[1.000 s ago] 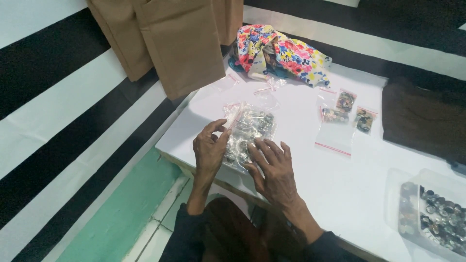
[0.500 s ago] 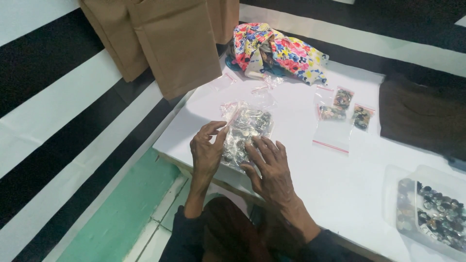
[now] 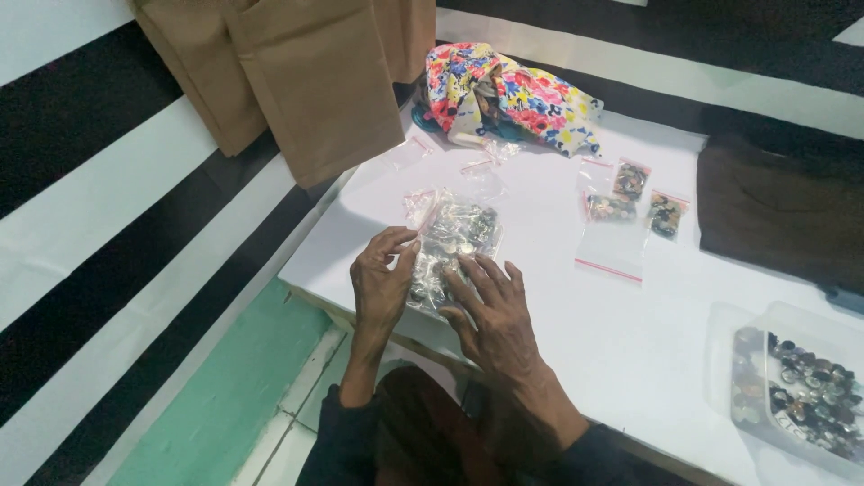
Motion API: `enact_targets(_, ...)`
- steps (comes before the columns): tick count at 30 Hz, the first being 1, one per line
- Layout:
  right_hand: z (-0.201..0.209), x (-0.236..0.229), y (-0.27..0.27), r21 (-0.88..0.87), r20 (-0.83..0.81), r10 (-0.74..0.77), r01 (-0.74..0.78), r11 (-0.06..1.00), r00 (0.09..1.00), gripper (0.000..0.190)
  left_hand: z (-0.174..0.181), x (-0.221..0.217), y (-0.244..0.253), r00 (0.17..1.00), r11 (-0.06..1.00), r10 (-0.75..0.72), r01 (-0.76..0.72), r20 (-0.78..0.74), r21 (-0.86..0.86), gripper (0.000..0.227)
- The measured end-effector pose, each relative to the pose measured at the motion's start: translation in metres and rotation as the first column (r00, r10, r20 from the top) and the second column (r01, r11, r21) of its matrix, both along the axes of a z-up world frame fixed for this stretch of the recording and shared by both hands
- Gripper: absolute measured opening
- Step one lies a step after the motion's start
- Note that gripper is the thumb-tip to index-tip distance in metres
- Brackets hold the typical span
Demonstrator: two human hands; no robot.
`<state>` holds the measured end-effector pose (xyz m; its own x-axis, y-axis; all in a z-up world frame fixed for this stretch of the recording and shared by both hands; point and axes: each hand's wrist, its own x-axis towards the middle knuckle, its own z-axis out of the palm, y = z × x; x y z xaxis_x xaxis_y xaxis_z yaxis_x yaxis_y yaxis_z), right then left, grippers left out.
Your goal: The person sorts small metal buttons from a plastic container into small zip-top bags on a white table. They repeatedly pick buttons, place them into bags, and seal the bags.
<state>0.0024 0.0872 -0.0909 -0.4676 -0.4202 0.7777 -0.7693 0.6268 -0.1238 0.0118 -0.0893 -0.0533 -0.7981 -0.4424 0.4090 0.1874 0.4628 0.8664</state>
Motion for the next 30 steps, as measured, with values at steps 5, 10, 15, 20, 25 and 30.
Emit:
enact_targets(5, 0.001, 0.003, 0.000, -0.002, 0.026, 0.011, -0.011, 1.000, 1.000, 0.048, 0.004, 0.004, 0.001, 1.000, 1.000, 0.004, -0.004, 0.015, 0.010, 0.018)
enact_targets(10, 0.003, 0.004, -0.001, -0.010, 0.035, 0.013, -0.012, 1.000, 0.999, 0.051, 0.005, 0.003, 0.001, 1.000, 1.000, 0.012, -0.012, 0.007, 0.015, 0.020)
enact_targets(15, -0.001, 0.003, 0.000, -0.022, 0.041, 0.010, -0.009, 1.000, 0.999, 0.053, 0.002, 0.002, 0.002, 1.000, 0.999, 0.016, -0.017, 0.016, 0.028, 0.018)
enact_targets(20, 0.000, 0.003, 0.000, 0.003, 0.043, 0.002, -0.002, 1.000, 0.999, 0.051, 0.002, 0.001, 0.002, 0.999, 1.000, 0.016, -0.017, 0.028, 0.018, 0.018)
enact_targets(25, -0.003, 0.002, 0.000, 0.009, 0.049, -0.010, 0.009, 1.000, 0.999, 0.051, 0.001, 0.000, 0.002, 0.999, 1.000, 0.023, -0.023, 0.026, 0.014, 0.018)
enact_targets(30, -0.003, 0.003, 0.001, -0.004, 0.049, 0.002, -0.002, 1.000, 0.999, 0.053, -0.005, -0.001, 0.002, 0.999, 0.999, 0.038, -0.037, -0.012, 0.017, 0.020)
